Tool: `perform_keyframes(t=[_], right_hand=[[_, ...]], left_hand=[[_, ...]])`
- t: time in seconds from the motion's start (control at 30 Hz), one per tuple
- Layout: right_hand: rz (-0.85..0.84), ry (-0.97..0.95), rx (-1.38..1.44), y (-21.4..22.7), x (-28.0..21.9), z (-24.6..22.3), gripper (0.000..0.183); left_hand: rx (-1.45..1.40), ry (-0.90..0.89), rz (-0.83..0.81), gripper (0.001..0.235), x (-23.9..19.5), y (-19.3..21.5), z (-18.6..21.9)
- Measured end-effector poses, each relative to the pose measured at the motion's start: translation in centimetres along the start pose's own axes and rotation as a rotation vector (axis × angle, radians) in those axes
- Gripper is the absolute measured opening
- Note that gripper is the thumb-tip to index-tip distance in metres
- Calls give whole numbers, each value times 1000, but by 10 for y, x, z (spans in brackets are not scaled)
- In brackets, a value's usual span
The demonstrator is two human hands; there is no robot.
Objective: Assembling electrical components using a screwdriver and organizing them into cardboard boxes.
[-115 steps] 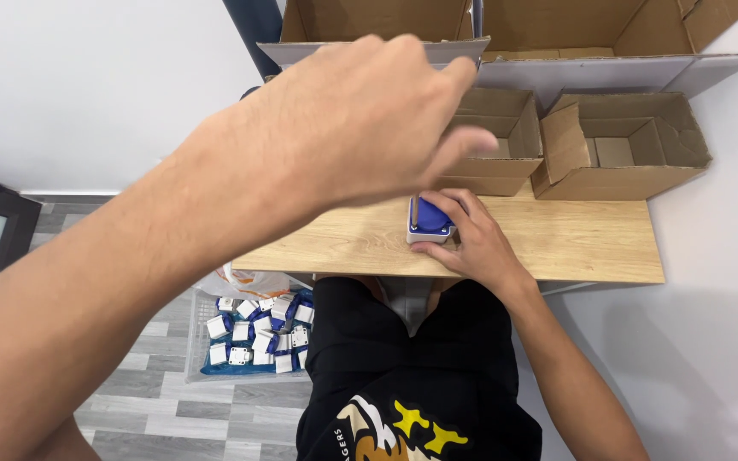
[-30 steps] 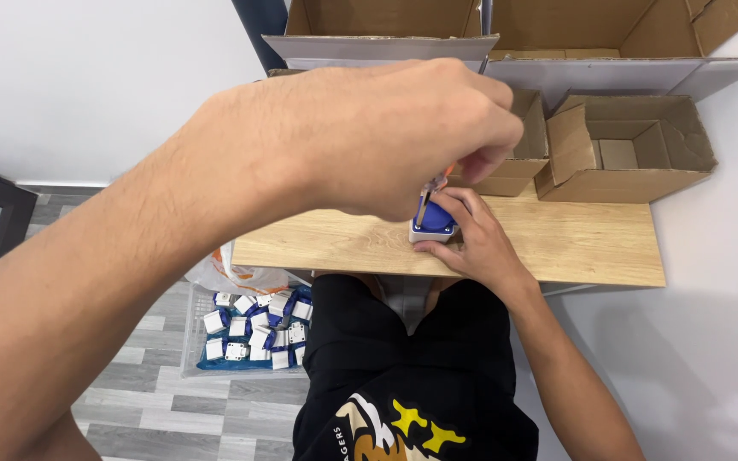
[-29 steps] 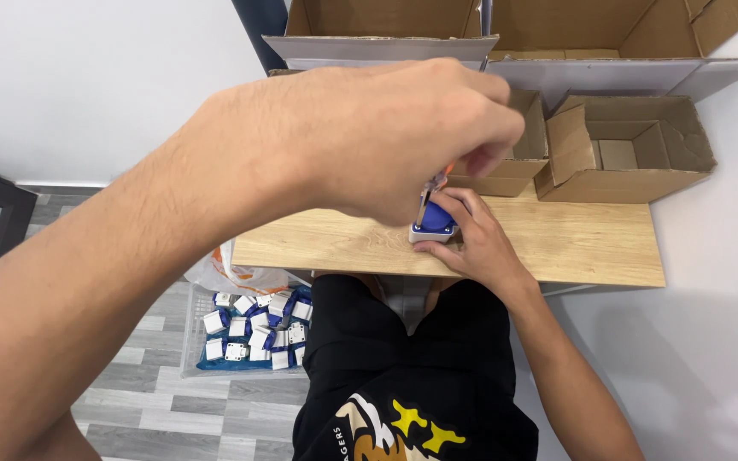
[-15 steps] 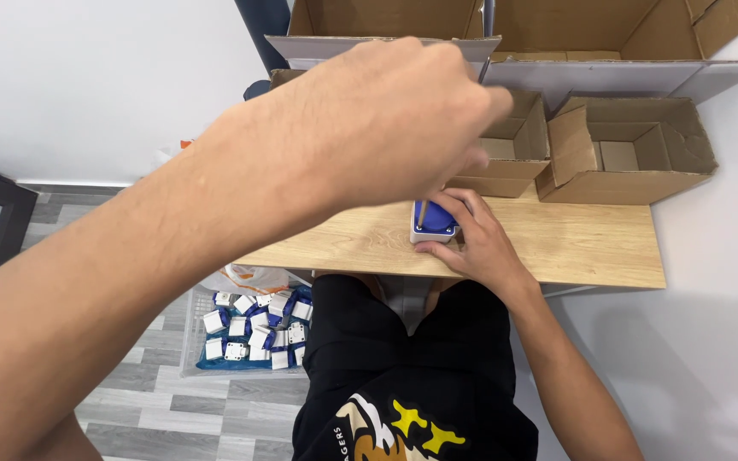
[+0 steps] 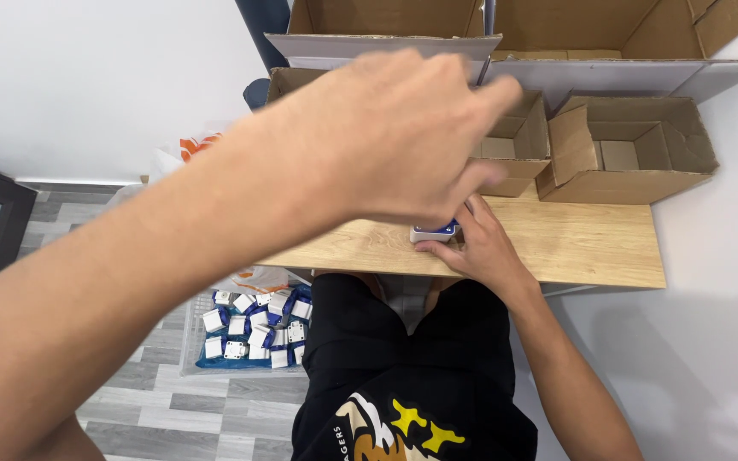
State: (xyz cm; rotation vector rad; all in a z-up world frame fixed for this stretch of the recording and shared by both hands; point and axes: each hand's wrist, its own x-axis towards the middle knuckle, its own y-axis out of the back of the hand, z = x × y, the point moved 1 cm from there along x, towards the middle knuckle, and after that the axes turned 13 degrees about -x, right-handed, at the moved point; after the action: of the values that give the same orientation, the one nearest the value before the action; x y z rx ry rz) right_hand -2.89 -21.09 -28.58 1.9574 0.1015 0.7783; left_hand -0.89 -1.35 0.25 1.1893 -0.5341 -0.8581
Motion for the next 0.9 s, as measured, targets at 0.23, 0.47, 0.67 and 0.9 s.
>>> perform_keyframes(t=[0.23, 0.47, 0.67, 0.9], right_hand=[[-6, 19, 56, 9, 6, -6, 74], [11, 33, 25, 5, 3, -3, 80], [16, 37, 54, 9, 6, -8, 74], [-21, 25, 78, 10, 6, -8, 81]], left_hand=[[271, -29, 215, 18, 0, 0, -4], [-2, -215, -39, 30, -7, 20, 3], [40, -27, -36, 38, -9, 13, 3], [402, -36, 281, 38, 2, -7, -19]])
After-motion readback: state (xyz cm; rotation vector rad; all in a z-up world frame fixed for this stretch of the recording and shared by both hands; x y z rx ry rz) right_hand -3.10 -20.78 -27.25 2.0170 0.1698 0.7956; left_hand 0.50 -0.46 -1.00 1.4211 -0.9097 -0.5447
